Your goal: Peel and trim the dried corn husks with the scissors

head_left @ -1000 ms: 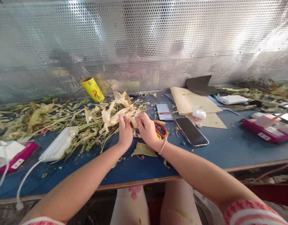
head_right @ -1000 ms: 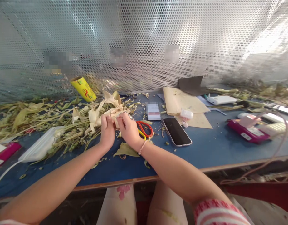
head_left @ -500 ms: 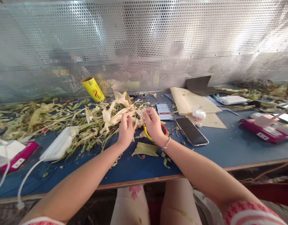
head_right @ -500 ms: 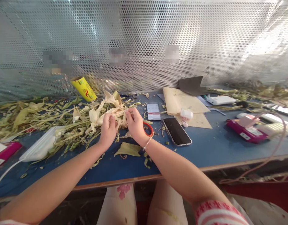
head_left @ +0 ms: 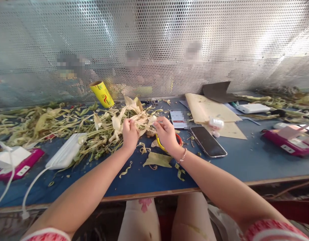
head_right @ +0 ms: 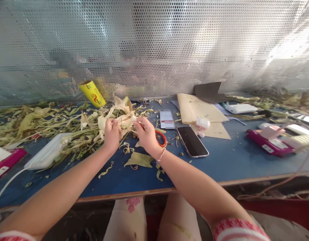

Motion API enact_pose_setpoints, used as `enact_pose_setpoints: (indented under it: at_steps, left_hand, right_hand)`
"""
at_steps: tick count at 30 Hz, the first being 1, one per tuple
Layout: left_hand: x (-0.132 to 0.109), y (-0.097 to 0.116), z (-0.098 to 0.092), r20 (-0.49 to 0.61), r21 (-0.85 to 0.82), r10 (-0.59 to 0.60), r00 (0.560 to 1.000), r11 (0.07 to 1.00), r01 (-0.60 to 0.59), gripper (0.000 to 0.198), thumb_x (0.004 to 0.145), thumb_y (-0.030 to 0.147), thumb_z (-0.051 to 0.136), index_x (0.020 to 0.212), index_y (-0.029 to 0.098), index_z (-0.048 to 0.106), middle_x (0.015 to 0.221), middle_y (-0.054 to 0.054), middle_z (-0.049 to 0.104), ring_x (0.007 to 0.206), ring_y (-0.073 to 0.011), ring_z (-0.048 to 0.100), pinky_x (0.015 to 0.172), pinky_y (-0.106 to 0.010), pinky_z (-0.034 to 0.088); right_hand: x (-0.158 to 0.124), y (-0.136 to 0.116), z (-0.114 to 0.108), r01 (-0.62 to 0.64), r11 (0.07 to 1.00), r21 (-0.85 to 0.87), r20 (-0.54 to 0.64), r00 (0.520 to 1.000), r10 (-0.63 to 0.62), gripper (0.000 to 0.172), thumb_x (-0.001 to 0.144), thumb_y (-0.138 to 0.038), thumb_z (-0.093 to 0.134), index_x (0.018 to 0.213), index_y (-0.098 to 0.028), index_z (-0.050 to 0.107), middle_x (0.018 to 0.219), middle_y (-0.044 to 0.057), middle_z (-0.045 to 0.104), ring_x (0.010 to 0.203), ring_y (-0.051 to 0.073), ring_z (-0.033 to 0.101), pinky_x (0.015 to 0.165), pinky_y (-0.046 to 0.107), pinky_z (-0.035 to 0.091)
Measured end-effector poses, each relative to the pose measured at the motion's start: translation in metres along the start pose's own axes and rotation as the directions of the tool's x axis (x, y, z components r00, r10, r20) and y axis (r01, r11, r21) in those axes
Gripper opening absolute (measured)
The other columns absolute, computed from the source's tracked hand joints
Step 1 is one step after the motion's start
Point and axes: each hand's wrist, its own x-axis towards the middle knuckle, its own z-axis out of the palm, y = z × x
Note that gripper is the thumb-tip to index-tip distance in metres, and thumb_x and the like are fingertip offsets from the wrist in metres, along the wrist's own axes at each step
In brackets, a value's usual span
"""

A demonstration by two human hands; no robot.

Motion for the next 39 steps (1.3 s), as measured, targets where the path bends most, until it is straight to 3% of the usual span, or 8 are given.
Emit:
enact_pose_setpoints:
  at_steps: [4, 8, 12, 17, 22, 29, 34, 39]
  left_hand:
    - [0.002, -0.001, -0.003, 0.037, 0.012, 0.123, 0.992, 0.992, -0.124, 0.023, 0.087, 0.042, 0.039, 0.078, 0.021, 0.037, 0.041, 0.01, 0.034, 0.032, -0.0065, 0.032, 0.036, -0.02, 0.026]
    - [-0.003, 0.002, -0.003, 0.162, -0.017, 0.252, 0.954, 0.968, -0.252, 0.026, 0.086, 0.046, 0.04, 0.079, 0.021, 0.036, 0.04, 0.01, 0.032, 0.033, -0.0069, 0.031, 0.037, -0.02, 0.026]
    - [-0.009, 0.004, -0.002, 0.231, -0.016, 0.302, 0.925, 0.952, -0.306, 0.025, 0.085, 0.044, 0.042, 0.078, 0.022, 0.036, 0.039, 0.01, 0.034, 0.033, -0.0069, 0.032, 0.038, -0.02, 0.026]
    - [-0.012, 0.003, -0.002, 0.254, -0.024, 0.225, 0.941, 0.974, -0.227, 0.022, 0.086, 0.042, 0.042, 0.077, 0.022, 0.039, 0.04, 0.01, 0.031, 0.034, -0.0064, 0.031, 0.041, -0.02, 0.027]
    - [-0.005, 0.004, 0.001, 0.107, -0.085, 0.071, 0.992, 0.994, -0.062, 0.023, 0.085, 0.042, 0.043, 0.075, 0.022, 0.036, 0.043, 0.01, 0.027, 0.033, -0.0059, 0.028, 0.036, -0.019, 0.023]
    - [0.008, -0.003, -0.002, -0.001, -0.076, -0.09, 0.996, 0.993, 0.089, 0.021, 0.085, 0.04, 0.041, 0.077, 0.022, 0.035, 0.045, 0.01, 0.031, 0.032, -0.0056, 0.029, 0.033, -0.018, 0.024]
    - [0.005, -0.001, -0.003, 0.108, -0.074, -0.003, 0.994, 0.997, 0.011, 0.02, 0.086, 0.04, 0.04, 0.077, 0.022, 0.035, 0.043, 0.01, 0.03, 0.032, -0.0059, 0.027, 0.035, -0.018, 0.023]
    - [-0.001, 0.002, -0.002, 0.263, -0.119, 0.112, 0.958, 0.989, -0.083, 0.025, 0.084, 0.045, 0.042, 0.076, 0.023, 0.035, 0.041, 0.011, 0.023, 0.034, -0.0066, 0.025, 0.039, -0.02, 0.024]
  right_hand:
    - [0.004, 0.002, -0.005, -0.039, 0.999, 0.027, -0.035, 0.999, 0.04, 0.018, 0.077, -0.036, 0.052, 0.073, -0.02, 0.046, 0.049, -0.009, 0.028, 0.043, 0.005, 0.023, 0.041, 0.02, 0.017]
    - [0.011, 0.005, -0.013, -0.059, 0.995, 0.084, -0.13, 0.989, 0.069, 0.02, 0.075, -0.038, 0.056, 0.073, -0.02, 0.046, 0.05, -0.009, 0.029, 0.042, 0.004, 0.021, 0.04, 0.02, 0.017]
    - [0.018, 0.008, -0.016, -0.13, 0.968, 0.216, -0.166, 0.972, 0.168, 0.027, 0.07, -0.042, 0.061, 0.072, -0.021, 0.045, 0.048, -0.011, 0.027, 0.038, 0.003, 0.02, 0.038, 0.02, 0.015]
    - [0.023, 0.009, -0.018, -0.173, 0.925, 0.339, -0.193, 0.949, 0.248, 0.032, 0.065, -0.044, 0.065, 0.071, -0.021, 0.044, 0.045, -0.012, 0.026, 0.035, 0.003, 0.02, 0.035, 0.02, 0.018]
    - [0.021, 0.004, -0.015, -0.188, 0.927, 0.326, -0.126, 0.963, 0.24, 0.032, 0.064, -0.043, 0.067, 0.07, -0.021, 0.045, 0.045, -0.012, 0.026, 0.036, 0.002, 0.018, 0.035, 0.019, 0.017]
    - [0.01, 0.002, -0.008, -0.152, 0.955, 0.256, -0.007, 0.987, 0.159, 0.026, 0.069, -0.041, 0.063, 0.07, -0.02, 0.048, 0.048, -0.01, 0.03, 0.039, 0.003, 0.022, 0.038, 0.019, 0.02]
    - [0.015, 0.003, -0.014, -0.164, 0.948, 0.274, -0.071, 0.979, 0.19, 0.03, 0.065, -0.042, 0.066, 0.069, -0.02, 0.046, 0.047, -0.011, 0.026, 0.039, 0.003, 0.019, 0.036, 0.018, 0.018]
    - [0.024, 0.0, -0.023, -0.156, 0.921, 0.358, -0.16, 0.961, 0.225, 0.034, 0.061, -0.044, 0.069, 0.07, -0.021, 0.045, 0.045, -0.012, 0.023, 0.037, 0.002, 0.017, 0.035, 0.018, 0.016]
